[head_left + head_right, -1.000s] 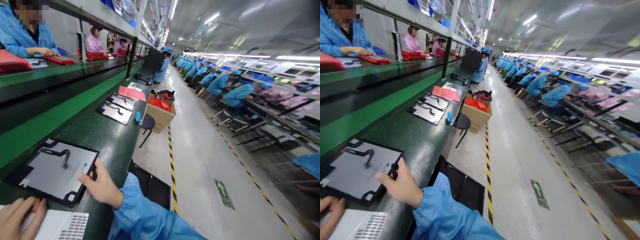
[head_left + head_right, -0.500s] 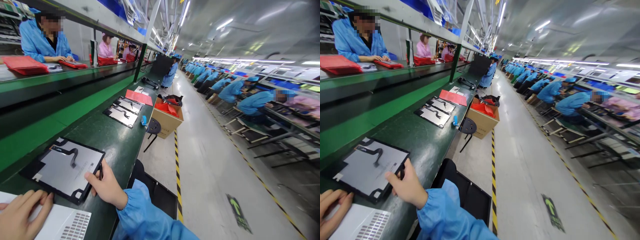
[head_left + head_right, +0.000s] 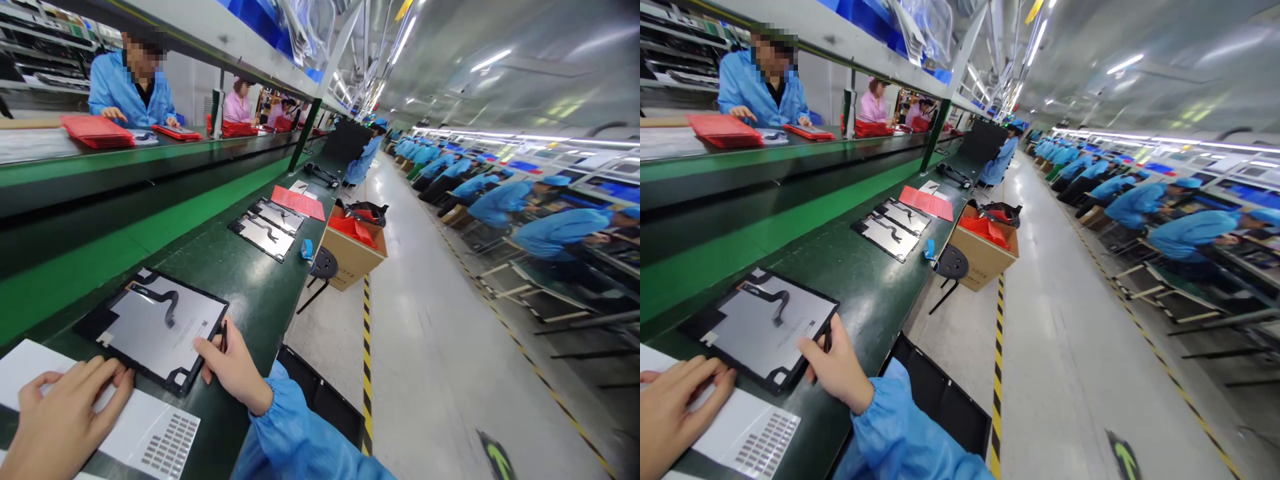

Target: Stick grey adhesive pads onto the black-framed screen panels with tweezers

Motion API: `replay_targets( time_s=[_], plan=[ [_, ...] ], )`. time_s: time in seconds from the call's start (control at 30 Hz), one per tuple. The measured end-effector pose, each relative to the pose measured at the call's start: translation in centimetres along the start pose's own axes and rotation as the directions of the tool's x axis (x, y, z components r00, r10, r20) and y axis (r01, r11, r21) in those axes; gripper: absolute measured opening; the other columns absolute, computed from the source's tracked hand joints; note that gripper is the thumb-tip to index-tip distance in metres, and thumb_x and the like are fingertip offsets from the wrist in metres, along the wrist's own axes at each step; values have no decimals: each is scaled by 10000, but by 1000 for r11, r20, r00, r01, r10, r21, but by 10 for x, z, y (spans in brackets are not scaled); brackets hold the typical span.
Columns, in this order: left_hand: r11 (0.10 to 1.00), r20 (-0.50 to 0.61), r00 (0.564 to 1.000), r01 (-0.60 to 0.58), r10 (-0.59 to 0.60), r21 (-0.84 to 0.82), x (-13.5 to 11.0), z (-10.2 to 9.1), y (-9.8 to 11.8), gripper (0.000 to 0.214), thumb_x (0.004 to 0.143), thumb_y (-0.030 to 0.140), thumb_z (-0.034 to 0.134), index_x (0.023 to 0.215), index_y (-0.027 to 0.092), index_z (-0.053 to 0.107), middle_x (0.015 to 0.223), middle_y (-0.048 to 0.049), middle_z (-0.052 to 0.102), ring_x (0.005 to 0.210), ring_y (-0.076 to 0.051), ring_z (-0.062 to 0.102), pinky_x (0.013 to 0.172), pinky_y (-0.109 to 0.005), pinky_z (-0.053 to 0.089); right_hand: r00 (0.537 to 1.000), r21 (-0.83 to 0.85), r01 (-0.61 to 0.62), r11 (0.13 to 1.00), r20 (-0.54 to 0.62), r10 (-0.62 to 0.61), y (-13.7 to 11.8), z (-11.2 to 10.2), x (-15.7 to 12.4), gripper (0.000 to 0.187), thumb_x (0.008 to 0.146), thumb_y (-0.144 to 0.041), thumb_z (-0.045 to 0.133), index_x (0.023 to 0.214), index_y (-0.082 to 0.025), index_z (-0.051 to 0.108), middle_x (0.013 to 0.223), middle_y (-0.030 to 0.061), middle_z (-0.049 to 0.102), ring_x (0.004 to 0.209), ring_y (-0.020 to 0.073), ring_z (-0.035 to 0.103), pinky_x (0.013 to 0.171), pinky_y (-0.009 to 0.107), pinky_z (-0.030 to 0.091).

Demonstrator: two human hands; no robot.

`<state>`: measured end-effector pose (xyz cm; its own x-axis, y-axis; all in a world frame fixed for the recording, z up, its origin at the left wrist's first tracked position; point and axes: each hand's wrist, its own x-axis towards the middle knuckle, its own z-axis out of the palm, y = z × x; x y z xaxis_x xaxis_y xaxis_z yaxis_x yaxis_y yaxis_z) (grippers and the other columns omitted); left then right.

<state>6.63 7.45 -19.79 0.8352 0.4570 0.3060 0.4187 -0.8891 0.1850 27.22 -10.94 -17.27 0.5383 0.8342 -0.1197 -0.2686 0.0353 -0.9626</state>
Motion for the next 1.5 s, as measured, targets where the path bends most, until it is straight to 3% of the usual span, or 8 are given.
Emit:
replay_targets(
  time_s=[0.6,0.87,1.03,1.17,1.27,1.33,1.43,1.5],
  plan=[
    [971,10,995,100,-100,-217,13,-31,38,266,1017,308,485,821,185,615,771,-8,593,814,-188,532,925,-476,204,975,279,-141,950,-125,181,-19,1,-4,594,698,-365,933,910,-252,390,584,-168,254,423,45,235,457,188,419],
    [903,43,981,192,-190,-385,13,-23,32,244,978,361,561,820,181,608,798,-5,605,851,-178,514,1063,-505,168,926,201,-232,952,-255,280,-27,-2,9,560,515,-269,976,946,-211,623,683,-84,457,475,62,356,446,208,461],
    [679,-31,951,197,-308,-707,19,-40,37,312,956,410,631,770,162,605,711,16,537,725,-123,448,1012,-430,261,944,129,-96,987,-303,132,-31,-3,-2,396,614,-256,937,958,-212,747,768,-31,513,501,58,279,505,223,512],
    [293,-58,809,143,-585,-945,37,-60,27,450,1009,568,448,814,167,513,688,10,407,662,-126,376,710,-299,322,809,-326,127,937,-513,-288,-41,5,-26,474,778,-297,839,1243,-354,759,1312,61,645,584,118,490,496,291,480],
    [15,18,732,39,-681,-999,48,-64,18,433,925,616,460,840,195,412,648,45,280,579,-110,289,596,-271,259,857,-614,129,778,-325,-399,-48,32,-44,384,923,-414,756,1290,-301,742,1159,106,716,639,184,576,531,330,468],
    [-120,69,695,-25,-715,-993,52,-62,18,428,876,614,502,855,203,385,641,64,241,547,-99,253,564,-257,237,936,-639,277,718,8,-353,-45,62,-49,296,962,-437,733,1175,-233,767,1039,108,728,648,190,600,536,309,478],
    [-215,86,647,-123,-758,-969,57,-58,24,393,858,563,542,836,200,393,619,72,230,532,-90,242,544,-238,227,823,-466,508,725,511,-248,-27,110,-48,265,1017,-395,678,1186,-201,740,1167,121,706,713,186,653,497,265,472],
    [-226,71,617,-178,-784,-958,61,-60,31,351,880,516,521,798,192,414,594,64,257,524,-87,250,538,-230,230,770,-410,541,734,592,-238,-11,132,-49,243,1034,-385,668,1189,-203,713,1168,119,696,790,203,683,511,256,485]
  ],
)
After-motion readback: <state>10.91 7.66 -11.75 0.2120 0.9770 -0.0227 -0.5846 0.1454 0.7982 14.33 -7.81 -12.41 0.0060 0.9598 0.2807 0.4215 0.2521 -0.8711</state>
